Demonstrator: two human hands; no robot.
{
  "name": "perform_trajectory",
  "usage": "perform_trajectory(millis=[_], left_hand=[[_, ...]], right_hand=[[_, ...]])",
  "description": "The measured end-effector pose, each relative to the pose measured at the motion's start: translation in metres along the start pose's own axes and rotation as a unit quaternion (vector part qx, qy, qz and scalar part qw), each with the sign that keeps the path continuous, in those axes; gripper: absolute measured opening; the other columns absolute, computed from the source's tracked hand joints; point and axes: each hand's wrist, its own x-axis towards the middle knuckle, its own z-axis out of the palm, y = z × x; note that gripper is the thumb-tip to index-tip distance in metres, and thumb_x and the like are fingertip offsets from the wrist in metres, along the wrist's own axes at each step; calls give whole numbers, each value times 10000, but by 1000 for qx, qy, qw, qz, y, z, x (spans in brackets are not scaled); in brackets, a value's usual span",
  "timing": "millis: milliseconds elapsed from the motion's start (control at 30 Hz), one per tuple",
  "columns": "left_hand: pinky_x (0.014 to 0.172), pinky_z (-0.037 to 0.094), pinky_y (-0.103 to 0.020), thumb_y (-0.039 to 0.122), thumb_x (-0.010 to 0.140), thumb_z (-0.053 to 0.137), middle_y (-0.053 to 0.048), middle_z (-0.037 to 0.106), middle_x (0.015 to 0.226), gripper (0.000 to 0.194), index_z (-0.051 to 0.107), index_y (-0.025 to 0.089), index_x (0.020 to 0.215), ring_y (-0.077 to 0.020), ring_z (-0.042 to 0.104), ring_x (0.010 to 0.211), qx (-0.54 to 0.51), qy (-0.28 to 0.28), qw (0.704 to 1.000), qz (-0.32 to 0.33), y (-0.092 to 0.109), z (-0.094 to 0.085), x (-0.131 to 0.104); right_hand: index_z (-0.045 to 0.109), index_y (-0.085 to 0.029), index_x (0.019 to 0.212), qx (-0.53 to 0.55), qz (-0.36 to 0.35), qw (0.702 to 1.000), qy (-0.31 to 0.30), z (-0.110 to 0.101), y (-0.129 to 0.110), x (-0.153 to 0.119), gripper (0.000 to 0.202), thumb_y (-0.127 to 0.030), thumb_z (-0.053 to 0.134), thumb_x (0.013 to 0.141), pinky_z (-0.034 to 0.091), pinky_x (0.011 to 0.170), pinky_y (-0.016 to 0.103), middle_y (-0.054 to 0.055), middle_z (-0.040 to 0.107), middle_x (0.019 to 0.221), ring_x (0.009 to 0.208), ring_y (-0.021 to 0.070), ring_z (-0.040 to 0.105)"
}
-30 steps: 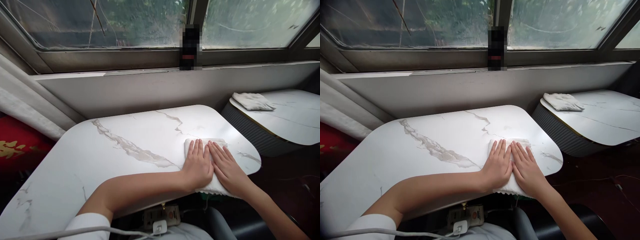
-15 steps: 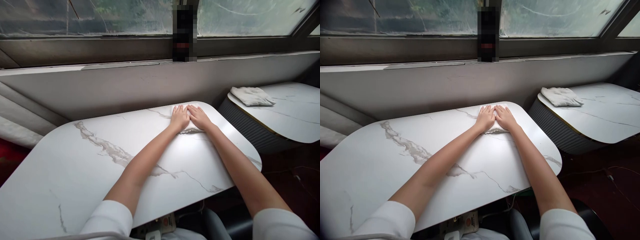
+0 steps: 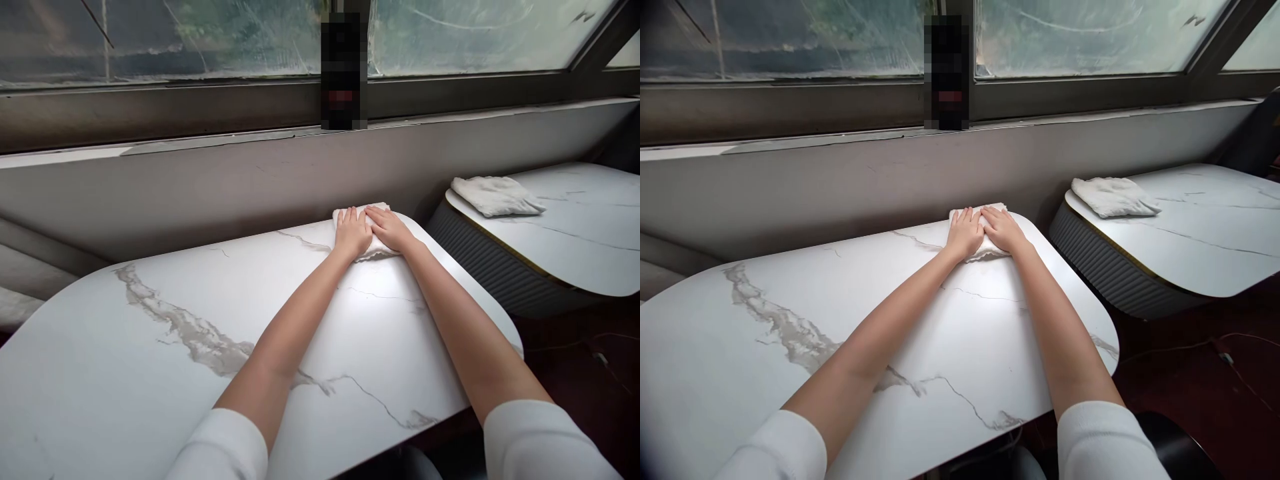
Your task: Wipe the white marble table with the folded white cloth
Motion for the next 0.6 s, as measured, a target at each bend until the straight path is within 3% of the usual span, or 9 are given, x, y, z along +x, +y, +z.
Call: perform_trajectory(millis=[167,300,433,600], left_hand=[[1143,109,-409,241,932,257,-145,352,1465,497,382,71,1383,-229,261,1374,3,12,1000,-12,17,5,2],[1139,107,-422,257,939,276,-174,366,1450,496,390,47,1373,-248,272,1367,-5,28,1000,-4,42,8,-10],[1132,116,-445,277,946,278,-192,372,1442,505,383,35,1377,-269,279,1362,-13,26,999,30,74,8,-37],[1119,123,-486,319,945,296,-219,354,1444,535,358,17,1382,-309,260,1366,-14,16,993,115,102,-2,-93]], right_hand=[[446,-146,1363,-24,-11,1000,2,-8,11,-6,519,-243,306,872,263,1108,433,84,428,1435,1327,217,368],[434,-119,1367,-50,-12,999,-12,-21,18,-32,524,-256,280,885,263,1114,417,97,413,1443,1334,208,357],[391,-76,1388,-76,5,997,-23,-37,20,-80,545,-260,245,896,255,1120,424,121,379,1460,1354,206,320],[315,-111,1432,-105,2,994,-14,-53,3,-160,539,-304,199,941,253,1119,465,126,363,1469,1367,207,293]])
